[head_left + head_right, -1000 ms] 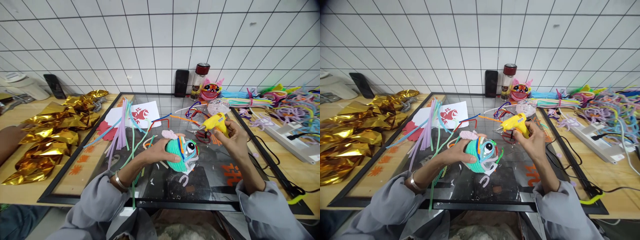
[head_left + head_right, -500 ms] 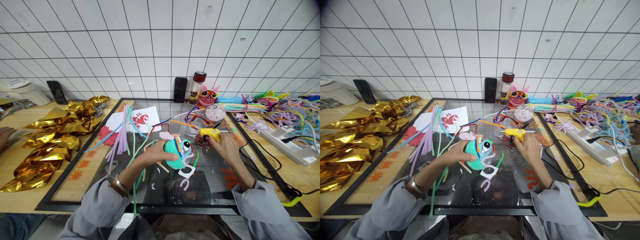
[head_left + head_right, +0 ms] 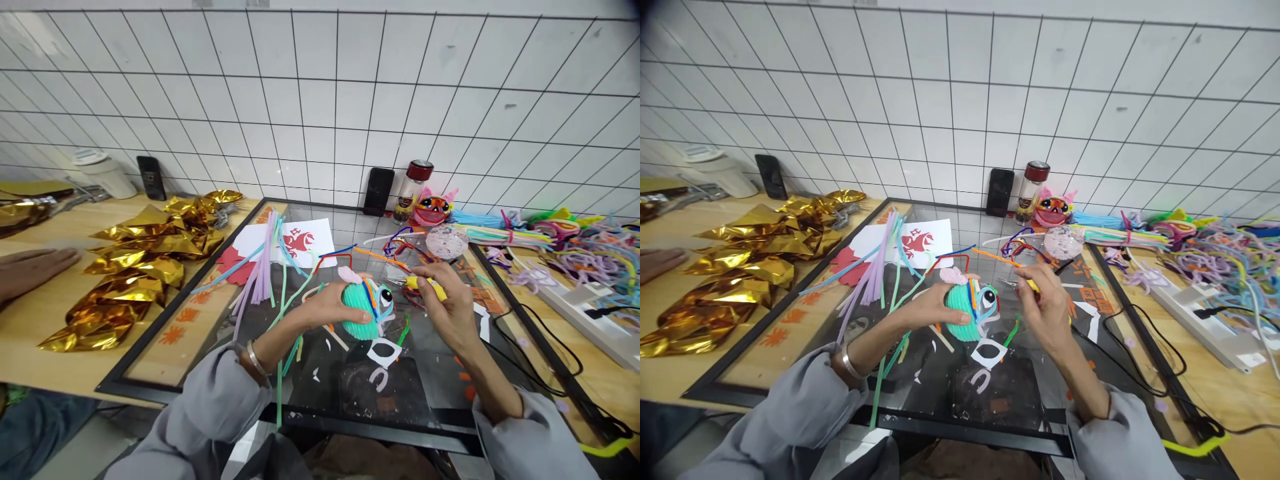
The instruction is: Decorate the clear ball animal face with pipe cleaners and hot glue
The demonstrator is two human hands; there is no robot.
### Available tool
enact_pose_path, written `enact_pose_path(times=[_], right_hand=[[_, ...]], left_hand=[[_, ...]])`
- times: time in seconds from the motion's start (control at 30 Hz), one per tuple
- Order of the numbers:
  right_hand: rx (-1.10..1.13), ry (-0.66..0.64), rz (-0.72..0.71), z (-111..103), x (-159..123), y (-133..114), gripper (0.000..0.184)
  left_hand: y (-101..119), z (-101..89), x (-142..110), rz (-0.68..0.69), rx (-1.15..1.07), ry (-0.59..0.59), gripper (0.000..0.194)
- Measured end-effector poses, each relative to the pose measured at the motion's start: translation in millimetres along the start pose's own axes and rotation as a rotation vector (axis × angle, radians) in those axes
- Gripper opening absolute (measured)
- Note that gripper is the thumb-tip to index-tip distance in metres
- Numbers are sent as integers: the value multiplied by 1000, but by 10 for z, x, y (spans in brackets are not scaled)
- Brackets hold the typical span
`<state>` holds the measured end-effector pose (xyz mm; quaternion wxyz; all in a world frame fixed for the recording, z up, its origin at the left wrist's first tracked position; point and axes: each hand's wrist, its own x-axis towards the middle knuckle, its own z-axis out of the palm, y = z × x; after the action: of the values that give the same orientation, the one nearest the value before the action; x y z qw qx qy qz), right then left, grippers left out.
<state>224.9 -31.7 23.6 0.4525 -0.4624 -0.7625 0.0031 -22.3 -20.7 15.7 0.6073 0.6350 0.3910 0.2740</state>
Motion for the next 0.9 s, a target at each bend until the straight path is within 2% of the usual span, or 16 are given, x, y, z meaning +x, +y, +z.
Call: enact_pose_path(times=[0.07, 0.2, 0.4, 0.6, 0.9], right_hand=[[121, -14, -78, 52, 83, -177, 17], [101, -47, -177, 146, 107, -365, 17], [36, -44, -228, 184, -24, -338, 20], [-24, -86, -290, 195, -23, -360, 22], [-28, -89, -273, 205, -45, -357, 19]], left_hand=[[2, -8, 4, 12, 72, 25, 91], [12, -18, 0, 29, 130, 44, 90], [44, -12, -13, 39, 174, 57, 85], [65, -6, -20, 60, 217, 51, 84], [36, -16, -5, 80, 213, 41, 86]])
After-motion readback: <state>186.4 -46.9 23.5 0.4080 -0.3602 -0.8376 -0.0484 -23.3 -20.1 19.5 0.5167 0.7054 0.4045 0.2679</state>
